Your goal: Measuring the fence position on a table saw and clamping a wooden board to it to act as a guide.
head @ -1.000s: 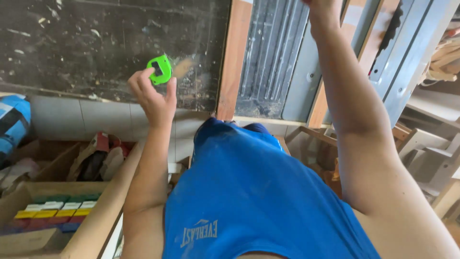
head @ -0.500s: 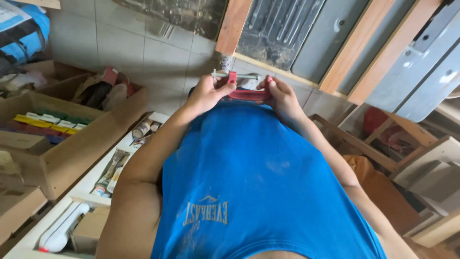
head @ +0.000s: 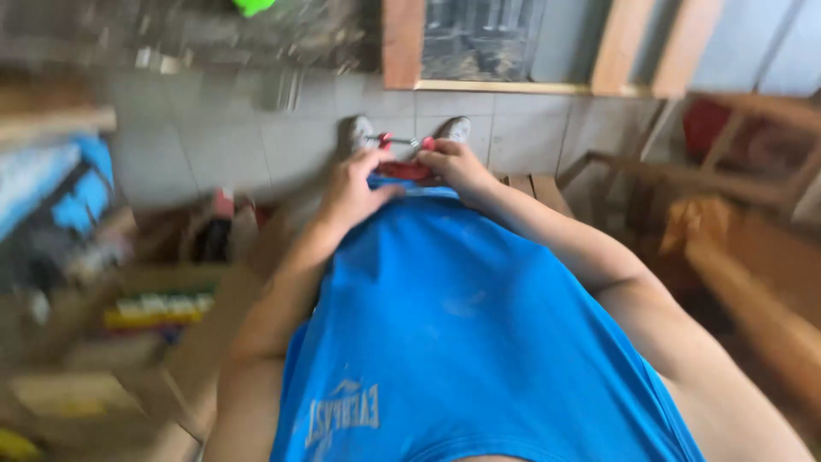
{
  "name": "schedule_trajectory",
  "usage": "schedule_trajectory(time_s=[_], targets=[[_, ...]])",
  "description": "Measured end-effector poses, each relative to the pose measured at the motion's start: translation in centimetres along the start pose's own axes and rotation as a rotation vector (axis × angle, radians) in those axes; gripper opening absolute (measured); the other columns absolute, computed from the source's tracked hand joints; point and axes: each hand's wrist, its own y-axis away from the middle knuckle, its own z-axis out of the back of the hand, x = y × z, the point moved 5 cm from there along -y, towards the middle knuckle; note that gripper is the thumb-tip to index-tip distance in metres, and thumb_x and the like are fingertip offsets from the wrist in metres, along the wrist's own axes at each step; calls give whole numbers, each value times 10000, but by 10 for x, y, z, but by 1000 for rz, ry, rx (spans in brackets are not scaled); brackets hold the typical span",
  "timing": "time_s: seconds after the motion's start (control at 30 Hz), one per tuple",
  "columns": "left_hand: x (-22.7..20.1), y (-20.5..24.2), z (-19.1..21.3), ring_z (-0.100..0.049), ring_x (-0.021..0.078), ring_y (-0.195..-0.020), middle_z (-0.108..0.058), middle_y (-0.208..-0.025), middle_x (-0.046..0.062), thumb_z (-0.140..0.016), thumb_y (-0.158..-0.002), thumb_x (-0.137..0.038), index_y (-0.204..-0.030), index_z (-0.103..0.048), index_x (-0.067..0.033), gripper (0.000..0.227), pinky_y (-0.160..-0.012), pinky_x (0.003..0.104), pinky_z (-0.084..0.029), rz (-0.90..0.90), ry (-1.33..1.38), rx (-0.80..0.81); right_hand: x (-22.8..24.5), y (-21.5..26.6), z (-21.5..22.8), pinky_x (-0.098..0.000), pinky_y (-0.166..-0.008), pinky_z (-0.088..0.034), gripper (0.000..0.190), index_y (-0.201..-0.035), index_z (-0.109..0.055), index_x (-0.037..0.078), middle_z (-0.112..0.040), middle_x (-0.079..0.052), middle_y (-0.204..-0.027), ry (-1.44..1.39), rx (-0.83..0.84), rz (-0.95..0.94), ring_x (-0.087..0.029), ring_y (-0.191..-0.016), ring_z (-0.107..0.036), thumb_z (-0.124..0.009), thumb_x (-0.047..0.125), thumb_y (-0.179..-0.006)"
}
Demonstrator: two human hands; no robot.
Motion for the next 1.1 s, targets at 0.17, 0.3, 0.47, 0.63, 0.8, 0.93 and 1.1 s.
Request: schedule_trajectory(time_s=[0.17,0.3,0.47,0.63,0.8,0.93,1.1], targets=[[26,-14,3,-704,349,-1044,-702,-1057,72,-940,-725,-197,-1170,-673,-154,521,-891,474,-601,-183,-203,277,0,8,-60,-512,-682,-684,239,-1072,-683,-87,-671,-211,-924,-167,-133,54,-331,-814,-780,-773,106,-964],[22,-27,8,-711,392,-970,-716,-968,111,-932,-736,-219,-1019,-672,-123,396,-807,505,-606,-265,-188,390,15,36,-75,-509,-681,-684,267,-1094,-687,-83,-703,-221,-941,-217,-167,83,-365,-825,-803,-751,155,-992],[-3,-51,-31,-734,395,-901,-727,-867,124,-900,-815,-384,-925,-659,-134,364,-745,491,-596,-244,-2,453,7,68,-26,-376,-838,-643,338,-1194,-729,63,-756,-101,-1017,-141,-351,271,-206,-992,-758,-648,371,-1080],[-61,-72,-88,-781,236,-879,-787,-872,-41,-837,-911,-421,-1031,-706,-263,237,-769,360,-607,-21,177,461,-30,87,84,-434,-999,-547,459,-1377,-652,63,-700,-168,-1216,41,-562,458,-242,-1179,-637,-760,385,-1068],[-125,-96,-166,-781,187,-996,-809,-1021,31,-875,-899,-188,-1123,-703,-165,283,-921,351,-616,229,537,460,-32,120,166,-474,-1081,-498,478,-1435,-632,67,-677,-211,-1349,-16,-509,418,-313,-1328,-607,-677,410,-1106],[-159,-119,-261,-798,190,-856,-803,-891,17,-948,-788,-232,-978,-726,-174,298,-761,316,-638,153,206,419,6,153,224,-477,-1105,-495,483,-1488,-596,95,-663,-192,-1399,-100,-308,569,-273,-1340,-599,-625,390,-1107],[-190,-134,-352,-782,336,-880,-790,-977,102,-786,-838,-46,-1119,-694,-139,309,-764,416,-657,-43,-57,474,-14,144,311,-466,-880,-638,371,-1459,-617,106,-731,-160,-1233,-137,-366,542,-254,-1086,-721,-677,138,-1094]])
